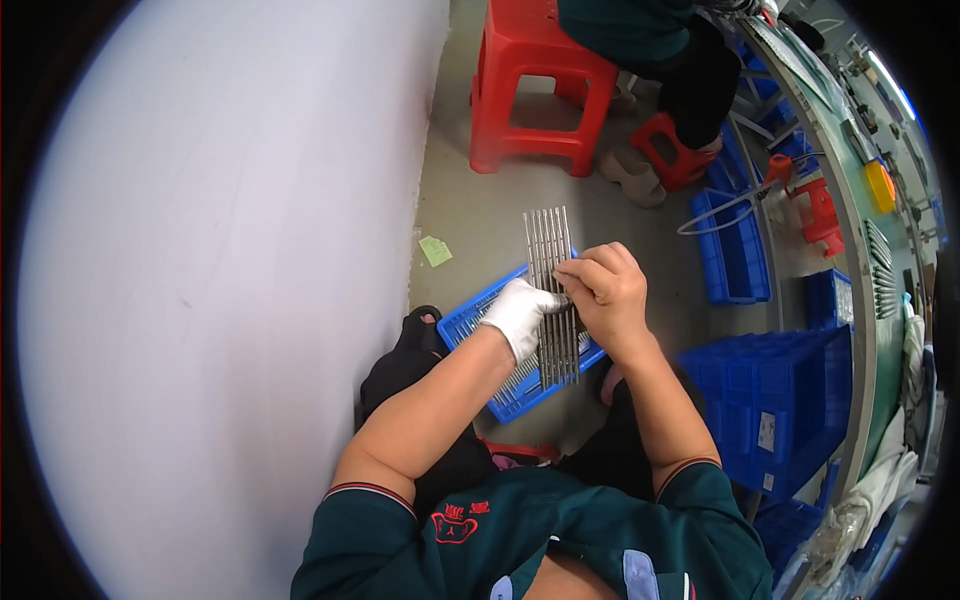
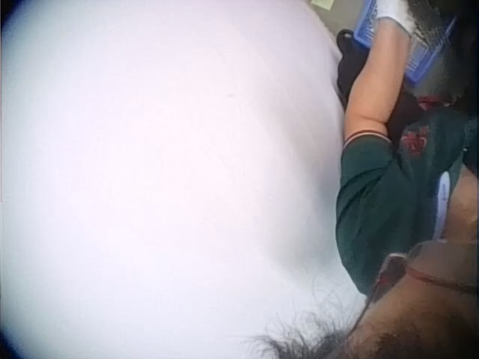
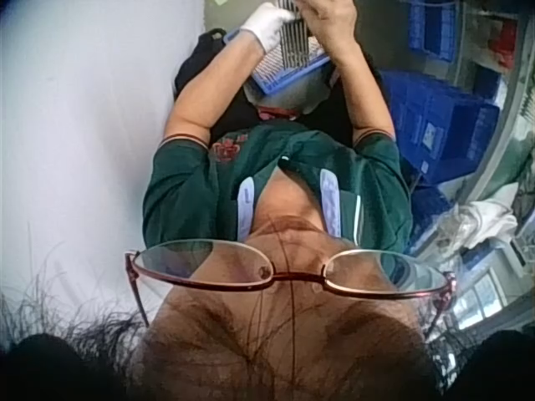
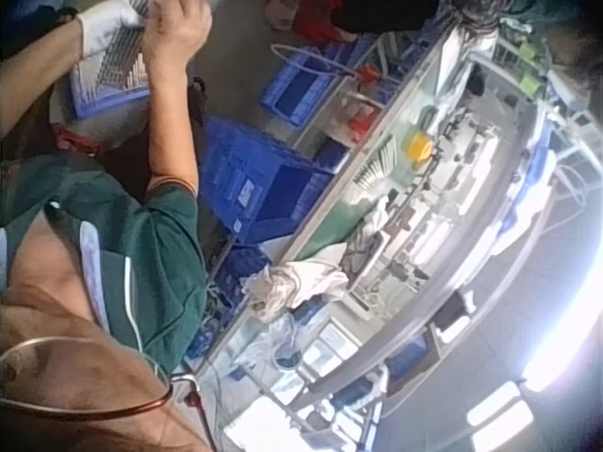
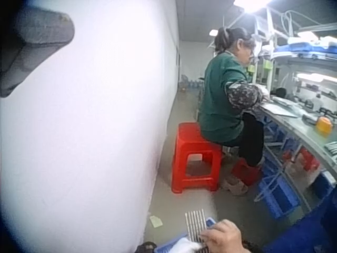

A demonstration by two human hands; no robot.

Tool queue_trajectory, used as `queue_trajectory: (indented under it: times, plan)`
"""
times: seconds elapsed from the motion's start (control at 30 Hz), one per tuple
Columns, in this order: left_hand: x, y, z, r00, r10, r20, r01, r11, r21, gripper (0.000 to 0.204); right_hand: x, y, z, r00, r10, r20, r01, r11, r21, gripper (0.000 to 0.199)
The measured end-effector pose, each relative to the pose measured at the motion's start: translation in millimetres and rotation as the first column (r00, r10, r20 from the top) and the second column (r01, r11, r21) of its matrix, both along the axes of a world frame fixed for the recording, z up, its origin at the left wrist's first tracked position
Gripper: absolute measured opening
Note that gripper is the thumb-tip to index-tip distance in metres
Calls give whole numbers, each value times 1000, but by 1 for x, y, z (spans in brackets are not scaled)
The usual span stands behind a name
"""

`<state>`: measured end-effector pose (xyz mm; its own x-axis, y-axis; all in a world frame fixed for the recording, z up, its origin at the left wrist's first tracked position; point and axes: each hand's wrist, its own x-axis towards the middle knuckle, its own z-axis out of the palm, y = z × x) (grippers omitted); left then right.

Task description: The recorder is picking up thin metal rods and placing them individually into rows in a specialized blue plastic sorting tray.

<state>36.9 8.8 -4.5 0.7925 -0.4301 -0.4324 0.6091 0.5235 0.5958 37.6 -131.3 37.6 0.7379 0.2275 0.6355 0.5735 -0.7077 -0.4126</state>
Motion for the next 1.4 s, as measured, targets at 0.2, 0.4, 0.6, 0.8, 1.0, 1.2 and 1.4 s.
queue_trajectory:
  times: [0.2,0.4,0.6,0.8,1.0,1.2,1.4]
  plan:
    - [0,-2,3,999,18,-33,-18,1000,13,19,-2,0,4,1000,10,-16,-8,994,109,12]
    - [0,-4,-3,1000,2,-3,-1,999,39,19,-1,-1,0,999,14,-49,-9,994,108,11]
    - [0,-3,-6,1000,-1,-7,1,1000,11,20,-1,1,2,999,12,-37,-7,993,118,11]
    - [-1,-3,-1,999,-37,-8,37,998,48,23,-3,1,3,1000,16,16,-16,1000,1,13]
    - [0,-2,-5,999,-41,-4,41,999,10,21,-2,2,0,999,24,24,-23,998,-50,14]
    - [-1,-4,4,1000,-23,-21,24,998,52,24,-4,1,5,1000,10,-23,-8,996,86,12]
    - [-2,-5,-4,1000,-22,6,22,998,56,26,-3,2,1,997,21,-75,-12,992,125,11]
